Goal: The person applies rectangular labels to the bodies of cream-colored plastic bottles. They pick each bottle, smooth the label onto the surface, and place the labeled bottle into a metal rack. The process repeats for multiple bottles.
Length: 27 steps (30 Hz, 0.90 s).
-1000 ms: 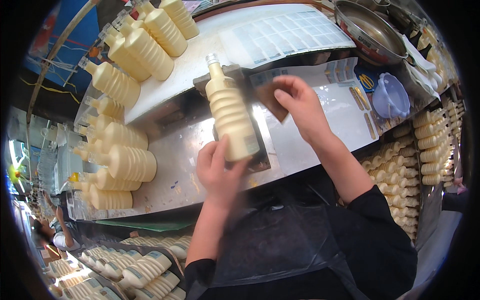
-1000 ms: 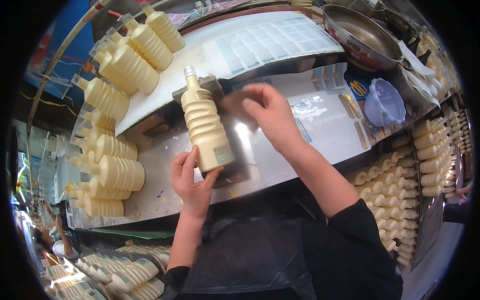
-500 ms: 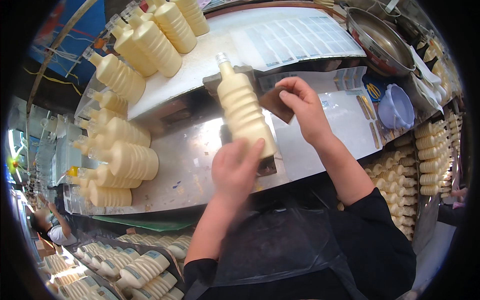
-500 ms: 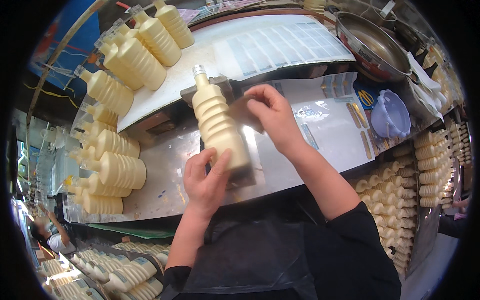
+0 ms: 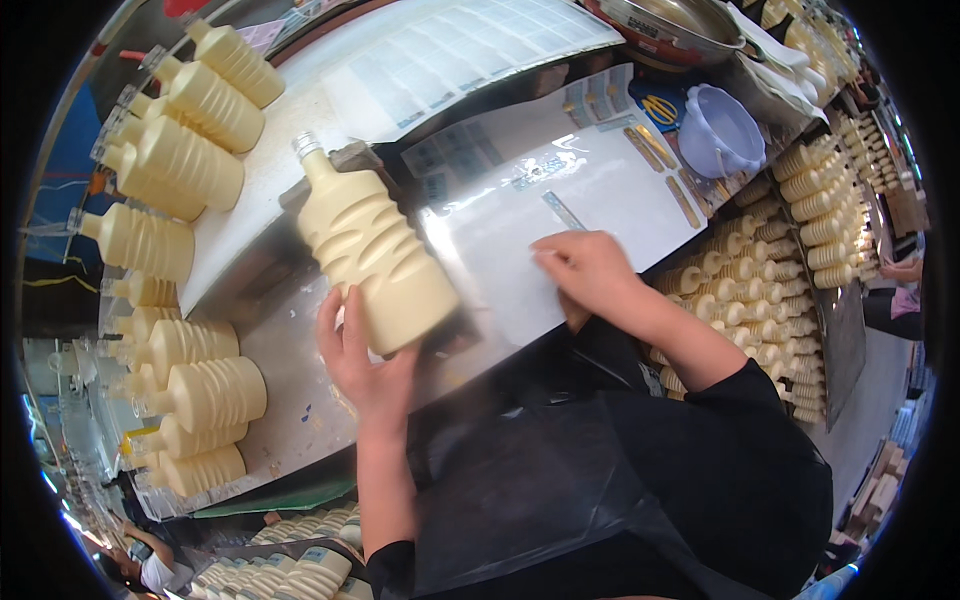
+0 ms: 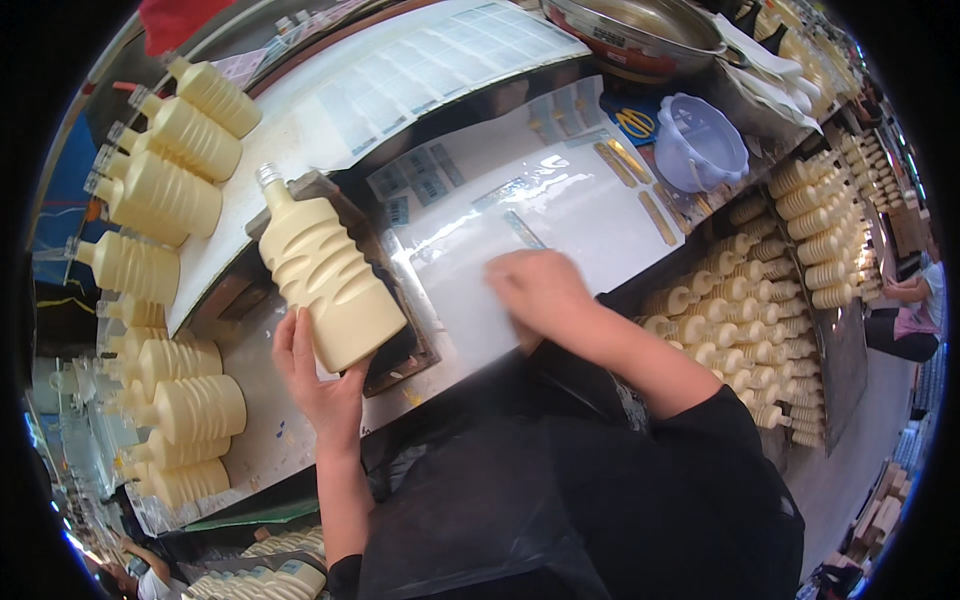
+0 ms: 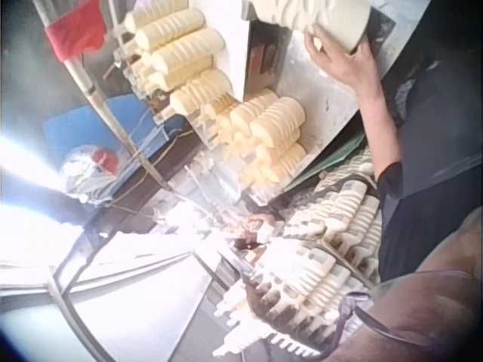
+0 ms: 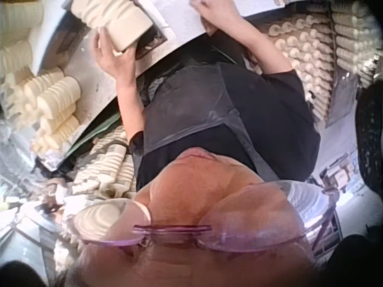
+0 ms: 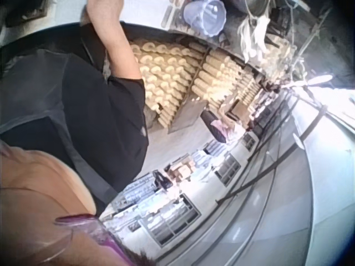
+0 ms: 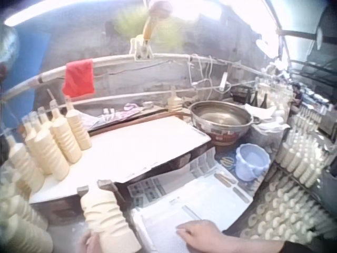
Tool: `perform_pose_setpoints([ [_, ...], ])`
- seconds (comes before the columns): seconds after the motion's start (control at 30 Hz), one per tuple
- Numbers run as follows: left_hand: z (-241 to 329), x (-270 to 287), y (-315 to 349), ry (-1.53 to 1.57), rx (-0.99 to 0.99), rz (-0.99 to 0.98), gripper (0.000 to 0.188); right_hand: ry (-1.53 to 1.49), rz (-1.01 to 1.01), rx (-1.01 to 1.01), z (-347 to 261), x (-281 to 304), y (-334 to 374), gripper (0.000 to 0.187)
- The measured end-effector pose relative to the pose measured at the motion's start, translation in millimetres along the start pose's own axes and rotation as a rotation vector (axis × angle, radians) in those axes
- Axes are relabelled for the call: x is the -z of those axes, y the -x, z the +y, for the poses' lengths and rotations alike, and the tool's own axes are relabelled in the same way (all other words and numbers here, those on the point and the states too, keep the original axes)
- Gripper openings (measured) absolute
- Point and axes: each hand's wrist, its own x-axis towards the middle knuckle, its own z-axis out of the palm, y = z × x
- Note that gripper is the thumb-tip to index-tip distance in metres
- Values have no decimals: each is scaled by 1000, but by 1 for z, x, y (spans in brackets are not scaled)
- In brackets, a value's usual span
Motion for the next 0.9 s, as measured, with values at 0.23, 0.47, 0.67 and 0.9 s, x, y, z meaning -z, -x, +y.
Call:
perform_pose_setpoints([
  [0.23,33,3,-3,-172,-48,-3,72,590,-64,-114,43,24,33,37],
  [0.47,65,-10,-4,0,-291,17,27,550,-271,25,24,27,62,53],
  [0.67,85,-33,-10,176,-364,-197,19,523,-252,-38,45,25,31,63],
  [0.9,84,-47,-5,263,-316,-261,17,522,-291,-17,38,38,86,57],
])
